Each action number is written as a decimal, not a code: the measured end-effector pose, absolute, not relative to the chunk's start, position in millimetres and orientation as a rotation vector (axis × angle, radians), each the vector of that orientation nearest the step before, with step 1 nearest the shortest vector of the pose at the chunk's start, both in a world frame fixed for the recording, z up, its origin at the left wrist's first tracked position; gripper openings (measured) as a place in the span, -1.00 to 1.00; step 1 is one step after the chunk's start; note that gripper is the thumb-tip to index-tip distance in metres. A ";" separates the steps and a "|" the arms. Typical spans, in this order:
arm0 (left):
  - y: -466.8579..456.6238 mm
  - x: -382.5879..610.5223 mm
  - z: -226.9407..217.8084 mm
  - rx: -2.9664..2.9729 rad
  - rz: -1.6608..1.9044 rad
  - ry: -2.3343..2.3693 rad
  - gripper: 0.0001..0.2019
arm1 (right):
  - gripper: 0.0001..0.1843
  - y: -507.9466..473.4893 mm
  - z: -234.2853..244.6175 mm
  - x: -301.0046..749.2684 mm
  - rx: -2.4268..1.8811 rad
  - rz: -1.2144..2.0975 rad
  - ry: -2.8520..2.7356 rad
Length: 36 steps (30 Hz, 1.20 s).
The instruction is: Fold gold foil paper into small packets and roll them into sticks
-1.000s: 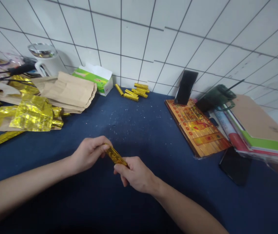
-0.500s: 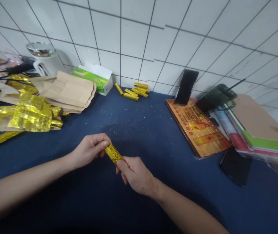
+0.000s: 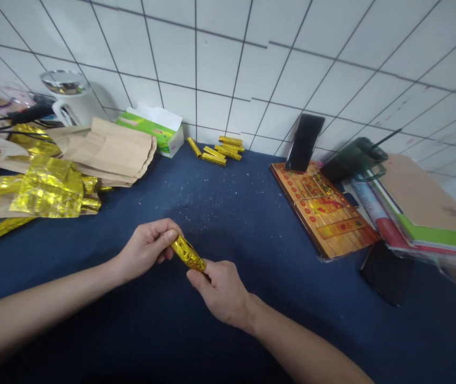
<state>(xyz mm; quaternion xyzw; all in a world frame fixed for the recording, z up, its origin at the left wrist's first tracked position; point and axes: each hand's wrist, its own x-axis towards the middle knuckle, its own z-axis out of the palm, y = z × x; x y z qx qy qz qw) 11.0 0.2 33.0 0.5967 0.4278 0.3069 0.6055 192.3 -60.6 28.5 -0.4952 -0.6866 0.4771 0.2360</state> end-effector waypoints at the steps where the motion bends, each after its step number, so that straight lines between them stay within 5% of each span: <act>1: 0.6 10.9 31.8 1.350 0.694 0.983 -0.75 | -0.67 -59.7 27.4 193.9 -1.356 1.354 -1.798; 10: -10.4 15.2 32.7 1.240 0.230 0.816 -0.81 | -0.60 -41.4 22.1 212.0 -1.339 1.134 -1.387; 27: -24.2 18.2 34.5 1.464 0.233 0.748 -0.77 | -0.63 -50.0 32.1 195.6 -1.064 1.568 -1.669; 36: -23.6 15.1 36.3 1.603 0.127 0.724 -0.77 | -0.54 -51.9 24.1 203.6 -1.314 1.207 -1.799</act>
